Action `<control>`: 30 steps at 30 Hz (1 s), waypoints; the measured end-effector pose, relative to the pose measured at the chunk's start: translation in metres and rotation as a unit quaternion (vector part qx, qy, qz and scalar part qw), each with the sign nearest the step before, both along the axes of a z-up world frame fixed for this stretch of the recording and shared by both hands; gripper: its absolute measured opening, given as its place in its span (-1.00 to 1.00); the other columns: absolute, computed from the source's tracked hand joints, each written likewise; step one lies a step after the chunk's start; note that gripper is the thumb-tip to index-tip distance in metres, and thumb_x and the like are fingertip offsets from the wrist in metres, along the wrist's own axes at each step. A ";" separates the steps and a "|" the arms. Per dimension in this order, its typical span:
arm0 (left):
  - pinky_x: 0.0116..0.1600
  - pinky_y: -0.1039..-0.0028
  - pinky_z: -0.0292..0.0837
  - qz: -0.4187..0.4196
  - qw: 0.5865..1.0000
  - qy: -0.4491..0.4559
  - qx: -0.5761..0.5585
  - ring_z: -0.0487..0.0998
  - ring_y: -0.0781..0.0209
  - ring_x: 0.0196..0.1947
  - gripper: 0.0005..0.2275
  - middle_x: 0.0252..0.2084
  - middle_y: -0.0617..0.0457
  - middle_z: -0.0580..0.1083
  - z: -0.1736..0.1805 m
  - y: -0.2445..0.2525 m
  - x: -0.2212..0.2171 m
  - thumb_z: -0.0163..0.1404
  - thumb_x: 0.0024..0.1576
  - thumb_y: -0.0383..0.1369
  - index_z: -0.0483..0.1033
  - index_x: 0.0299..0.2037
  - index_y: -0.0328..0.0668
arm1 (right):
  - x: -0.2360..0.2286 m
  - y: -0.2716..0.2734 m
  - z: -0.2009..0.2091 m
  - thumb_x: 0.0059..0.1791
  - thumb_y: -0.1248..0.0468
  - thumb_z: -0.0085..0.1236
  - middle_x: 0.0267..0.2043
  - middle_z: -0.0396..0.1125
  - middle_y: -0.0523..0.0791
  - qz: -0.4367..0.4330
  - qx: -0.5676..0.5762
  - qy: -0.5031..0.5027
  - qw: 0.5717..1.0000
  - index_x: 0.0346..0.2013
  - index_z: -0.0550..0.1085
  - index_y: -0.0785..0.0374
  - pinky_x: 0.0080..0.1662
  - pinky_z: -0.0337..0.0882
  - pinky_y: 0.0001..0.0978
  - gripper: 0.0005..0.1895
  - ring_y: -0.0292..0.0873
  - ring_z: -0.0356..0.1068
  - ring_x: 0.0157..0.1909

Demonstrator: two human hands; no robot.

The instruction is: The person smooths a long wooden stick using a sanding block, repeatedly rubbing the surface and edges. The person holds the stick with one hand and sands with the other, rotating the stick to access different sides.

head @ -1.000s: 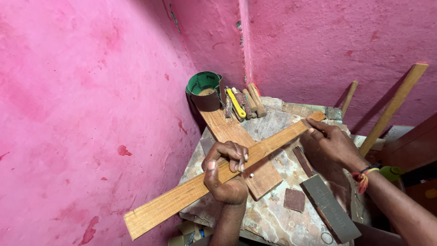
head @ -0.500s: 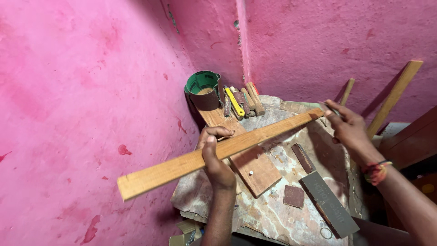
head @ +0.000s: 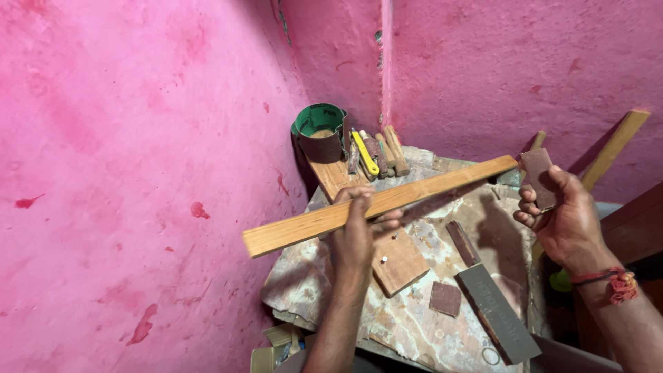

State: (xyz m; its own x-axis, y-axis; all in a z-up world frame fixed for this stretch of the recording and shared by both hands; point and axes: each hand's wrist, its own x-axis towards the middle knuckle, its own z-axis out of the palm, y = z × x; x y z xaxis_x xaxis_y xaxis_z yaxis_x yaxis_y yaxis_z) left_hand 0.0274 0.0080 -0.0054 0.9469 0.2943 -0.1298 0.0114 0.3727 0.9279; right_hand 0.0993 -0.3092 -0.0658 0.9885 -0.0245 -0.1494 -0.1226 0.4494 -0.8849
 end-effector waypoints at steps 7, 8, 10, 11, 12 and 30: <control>-0.45 0.43 0.60 0.041 0.999 -0.020 -0.013 0.64 0.11 -0.51 -0.67 -0.35 -0.18 0.58 0.001 0.016 -0.006 -0.19 0.26 -0.15 0.47 -0.09 -0.27 | 0.003 -0.006 -0.004 0.27 0.16 -0.23 -0.25 0.37 -0.11 -0.099 0.006 -0.073 0.992 0.23 0.30 0.28 -0.30 0.42 -0.40 -0.67 -0.28 0.34 -0.35; -0.46 0.44 0.59 0.042 0.998 -0.028 -0.032 0.63 0.10 -0.52 -0.66 -0.36 -0.17 0.56 0.001 0.018 -0.006 -0.18 0.25 -0.13 0.46 -0.09 -0.28 | 0.003 -0.009 -0.007 0.27 0.18 -0.22 -0.22 0.39 -0.10 -0.142 -0.010 -0.086 0.986 0.24 0.29 0.27 -0.31 0.42 -0.41 -0.69 -0.28 0.35 -0.33; -0.47 0.44 0.57 0.044 0.996 -0.045 -0.064 0.62 0.10 -0.53 -0.65 -0.38 -0.16 0.53 0.002 0.020 -0.007 -0.18 0.26 -0.12 0.45 -0.10 -0.30 | 0.005 -0.019 -0.010 0.27 0.20 -0.21 -0.21 0.41 -0.12 -0.208 -0.016 -0.095 0.973 0.21 0.32 0.25 -0.31 0.43 -0.42 -0.72 -0.28 0.37 -0.32; -0.47 0.44 0.57 0.046 0.995 -0.053 -0.076 0.62 0.09 -0.54 -0.65 -0.39 -0.17 0.52 0.003 0.021 -0.007 -0.18 0.27 -0.12 0.44 -0.10 -0.30 | 0.007 -0.023 -0.013 0.26 0.20 -0.21 -0.23 0.41 -0.14 -0.231 -0.006 -0.090 0.969 0.18 0.36 0.25 -0.31 0.45 -0.42 -0.73 -0.28 0.38 -0.32; -0.47 0.43 0.57 0.046 0.993 -0.060 -0.090 0.62 0.08 -0.54 -0.65 -0.40 -0.17 0.51 0.003 0.019 -0.008 -0.18 0.27 -0.11 0.44 -0.11 -0.31 | 0.007 -0.029 -0.015 0.26 0.21 -0.22 -0.25 0.42 -0.16 -0.256 0.002 -0.083 0.963 0.15 0.40 0.24 -0.30 0.48 -0.43 -0.72 -0.29 0.38 -0.33; -0.23 0.34 0.67 -0.183 0.963 -0.076 -0.185 0.65 0.10 -0.32 -0.69 -0.30 -0.26 0.55 -0.017 -0.041 -0.017 -0.13 0.32 -0.18 0.39 0.07 -0.27 | -0.010 0.011 0.007 0.13 -0.02 0.09 -0.07 0.57 -0.16 -0.119 0.276 0.014 0.954 -0.16 0.48 0.03 0.11 0.54 -0.12 -0.77 -0.24 0.52 -0.08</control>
State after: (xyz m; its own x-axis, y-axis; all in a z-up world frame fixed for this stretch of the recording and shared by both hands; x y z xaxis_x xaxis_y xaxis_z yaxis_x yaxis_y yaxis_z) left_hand 0.0109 -0.0331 -0.0222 0.9947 -0.1021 -0.0145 0.0800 0.6754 0.7331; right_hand 0.0896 -0.2984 -0.0593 0.9598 -0.1582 -0.2319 0.0207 0.8638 -0.5035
